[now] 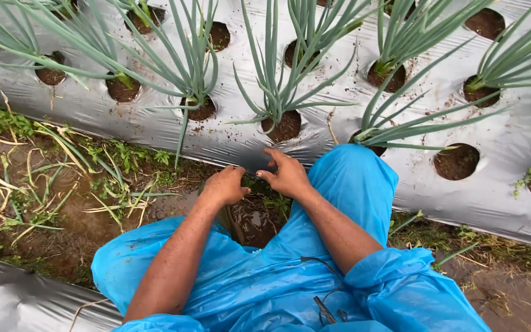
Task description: The person sits on the ground in a field and removes weeds from around onion plants growing in a white plastic mulch sheet. They pull the weeds out by hand and place them on the ground beside the row.
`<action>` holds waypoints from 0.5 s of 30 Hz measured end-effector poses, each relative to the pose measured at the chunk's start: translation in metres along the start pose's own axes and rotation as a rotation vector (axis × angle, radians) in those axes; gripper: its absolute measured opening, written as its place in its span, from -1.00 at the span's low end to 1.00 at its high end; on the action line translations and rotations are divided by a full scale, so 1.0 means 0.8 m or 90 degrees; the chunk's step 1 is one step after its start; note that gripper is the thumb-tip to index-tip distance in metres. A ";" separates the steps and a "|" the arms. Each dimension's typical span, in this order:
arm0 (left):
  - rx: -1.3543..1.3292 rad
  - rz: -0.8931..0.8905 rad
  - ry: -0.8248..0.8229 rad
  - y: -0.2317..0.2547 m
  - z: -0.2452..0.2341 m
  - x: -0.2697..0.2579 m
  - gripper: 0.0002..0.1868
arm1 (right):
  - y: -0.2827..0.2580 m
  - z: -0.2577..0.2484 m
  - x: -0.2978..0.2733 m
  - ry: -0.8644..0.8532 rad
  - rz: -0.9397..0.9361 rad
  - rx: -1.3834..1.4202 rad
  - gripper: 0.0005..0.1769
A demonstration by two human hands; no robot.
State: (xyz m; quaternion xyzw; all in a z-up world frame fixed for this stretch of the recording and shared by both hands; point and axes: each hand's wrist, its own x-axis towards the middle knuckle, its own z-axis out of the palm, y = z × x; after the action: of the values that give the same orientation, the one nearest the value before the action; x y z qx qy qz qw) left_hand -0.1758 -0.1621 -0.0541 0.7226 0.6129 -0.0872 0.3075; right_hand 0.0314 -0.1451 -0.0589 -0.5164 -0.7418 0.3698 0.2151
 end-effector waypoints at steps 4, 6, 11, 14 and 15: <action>-0.041 0.009 -0.024 0.003 -0.005 0.002 -0.38 | 0.037 0.020 0.001 -0.007 -0.030 -0.062 -0.52; -0.035 0.027 -0.055 0.000 0.006 0.022 -0.33 | 0.028 0.012 -0.010 -0.026 -0.066 -0.064 -0.41; 0.033 0.134 -0.141 0.042 0.018 0.057 -0.35 | 0.009 -0.025 -0.044 -0.020 0.012 -0.113 -0.42; 0.045 0.215 -0.182 0.087 0.015 0.081 -0.34 | 0.023 -0.059 -0.070 -0.012 0.114 -0.165 -0.41; 0.035 0.242 -0.203 0.101 0.021 0.086 -0.34 | 0.031 -0.066 -0.085 -0.022 0.153 -0.202 -0.46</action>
State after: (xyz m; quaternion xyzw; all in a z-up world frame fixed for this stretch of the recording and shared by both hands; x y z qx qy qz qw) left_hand -0.0799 -0.1187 -0.0751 0.8103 0.4068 -0.1574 0.3913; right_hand 0.1089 -0.1863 -0.0404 -0.6222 -0.7273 0.2804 0.0722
